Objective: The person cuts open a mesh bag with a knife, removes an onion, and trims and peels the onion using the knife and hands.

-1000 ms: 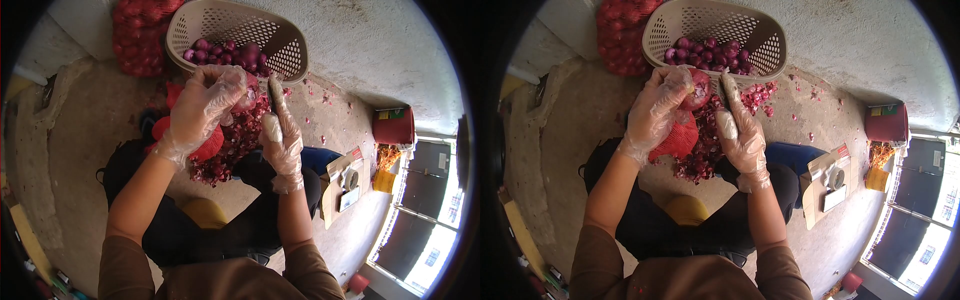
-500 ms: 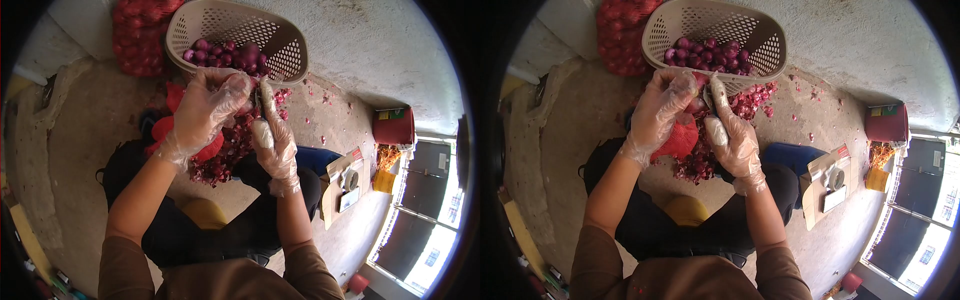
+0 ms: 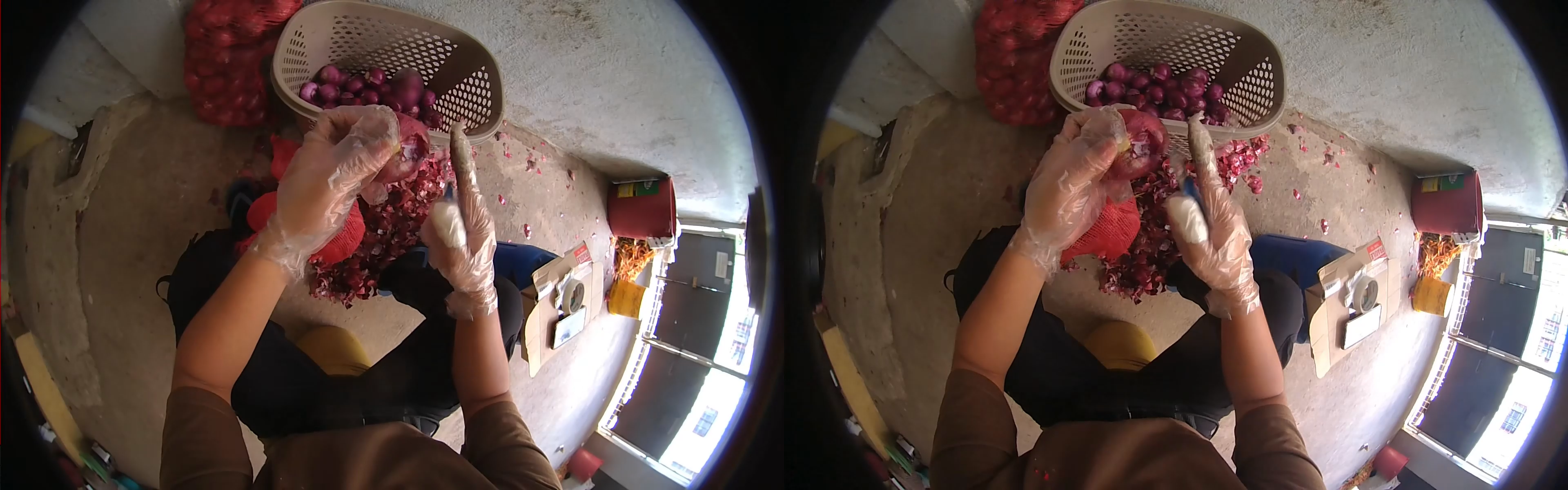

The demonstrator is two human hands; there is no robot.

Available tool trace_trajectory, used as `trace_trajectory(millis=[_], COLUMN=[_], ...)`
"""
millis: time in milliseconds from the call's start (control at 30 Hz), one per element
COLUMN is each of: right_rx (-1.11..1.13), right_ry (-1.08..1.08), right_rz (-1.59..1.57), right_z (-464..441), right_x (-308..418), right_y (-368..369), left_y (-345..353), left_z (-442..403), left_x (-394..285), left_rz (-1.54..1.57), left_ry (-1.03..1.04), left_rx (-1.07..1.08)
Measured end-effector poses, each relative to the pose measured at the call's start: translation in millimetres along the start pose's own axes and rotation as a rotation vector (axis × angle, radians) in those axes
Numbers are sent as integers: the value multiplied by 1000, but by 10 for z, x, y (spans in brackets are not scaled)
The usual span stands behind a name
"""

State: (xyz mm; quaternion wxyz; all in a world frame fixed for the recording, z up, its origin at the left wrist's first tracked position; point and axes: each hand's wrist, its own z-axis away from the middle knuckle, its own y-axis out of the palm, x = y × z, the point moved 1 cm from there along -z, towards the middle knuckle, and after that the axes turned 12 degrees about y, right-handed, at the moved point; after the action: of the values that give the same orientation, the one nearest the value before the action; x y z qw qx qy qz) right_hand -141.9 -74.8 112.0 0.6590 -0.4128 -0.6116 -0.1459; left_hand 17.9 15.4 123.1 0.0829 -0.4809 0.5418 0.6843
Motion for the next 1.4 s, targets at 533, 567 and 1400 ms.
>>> trace_trajectory(millis=[533,567,1400], right_rx=[-9,9,155], right_ry=[203,194,69], right_rz=[-69,-91,70], right_z=[17,18,56], right_x=[21,26,172], right_y=[-62,-89,-61], left_y=[-31,-26,-80], left_z=[20,16,-11], left_x=[66,58,110], left_rz=[42,43,129], left_ry=[-41,-41,-187], left_rx=[152,171,63])
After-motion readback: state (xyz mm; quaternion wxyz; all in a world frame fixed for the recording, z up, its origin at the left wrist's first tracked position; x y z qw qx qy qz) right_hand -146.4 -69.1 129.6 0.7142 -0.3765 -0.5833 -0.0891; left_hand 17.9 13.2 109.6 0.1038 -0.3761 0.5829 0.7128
